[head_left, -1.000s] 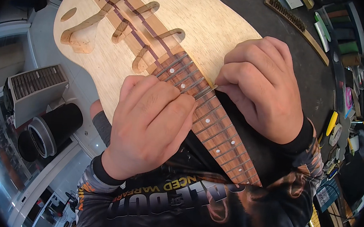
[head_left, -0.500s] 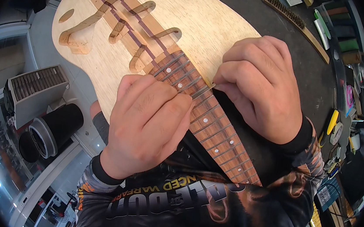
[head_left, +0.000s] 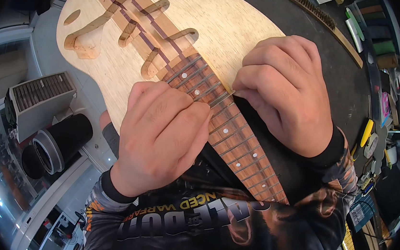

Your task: The person presses small metal frets into the wooden fretboard of a guitar neck. They also use a large brush to sweep wood dust away and a tool to cut wire ends.

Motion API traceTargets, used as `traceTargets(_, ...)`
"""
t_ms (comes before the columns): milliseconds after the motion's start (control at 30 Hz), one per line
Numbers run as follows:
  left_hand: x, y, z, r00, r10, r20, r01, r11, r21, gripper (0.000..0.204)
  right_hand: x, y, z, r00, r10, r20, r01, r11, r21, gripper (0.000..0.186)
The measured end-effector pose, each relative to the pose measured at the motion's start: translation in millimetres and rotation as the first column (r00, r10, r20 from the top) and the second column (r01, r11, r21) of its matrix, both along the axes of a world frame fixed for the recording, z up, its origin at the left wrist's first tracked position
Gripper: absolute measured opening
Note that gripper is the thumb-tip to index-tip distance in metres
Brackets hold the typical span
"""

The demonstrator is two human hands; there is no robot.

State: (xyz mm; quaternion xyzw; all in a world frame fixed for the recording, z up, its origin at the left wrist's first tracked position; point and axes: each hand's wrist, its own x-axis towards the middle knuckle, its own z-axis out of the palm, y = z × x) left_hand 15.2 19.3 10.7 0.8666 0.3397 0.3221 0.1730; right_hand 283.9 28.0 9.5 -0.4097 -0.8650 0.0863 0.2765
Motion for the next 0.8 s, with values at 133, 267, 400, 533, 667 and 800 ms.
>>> traceTargets(133, -5, -7, 2, 0.998, -0.034, -0.057, 0.033, 0.999, -0.020, 0.038, -2, -6, 1, 1.000, 0.007, -0.005, -0.007, 1.000, -0.011, 0.030)
traceTargets(267, -1, -7, 2, 1.000, -0.014, 0.007, 0.014, 0.999, -0.033, 0.030, -2, -10, 2, 0.999, 0.005, -0.042, -0.007, 0.999, -0.050, 0.030)
traceTargets(400, -6, -3, 3, 0.998, -0.032, -0.055, 0.030, 0.998, -0.050, 0.038, 0, -2, 1, 1.000, 0.006, -0.013, -0.006, 0.999, -0.033, 0.030)
traceTargets(533, -5, -6, 2, 0.998, -0.031, -0.049, 0.028, 0.998, -0.052, 0.037, 0, -4, 2, 1.000, 0.001, -0.017, -0.001, 1.000, -0.021, 0.030)
traceTargets(667, -2, -7, 4, 1.000, -0.018, 0.011, 0.018, 0.999, -0.034, 0.030, -1, -11, 0, 0.999, -0.001, -0.038, 0.000, 0.999, -0.036, 0.031)
traceTargets(800, -1, -2, 1, 1.000, 0.005, 0.012, -0.005, 1.000, -0.026, 0.031, -1, -4, 1, 0.999, -0.009, -0.042, 0.007, 0.999, -0.052, 0.030)
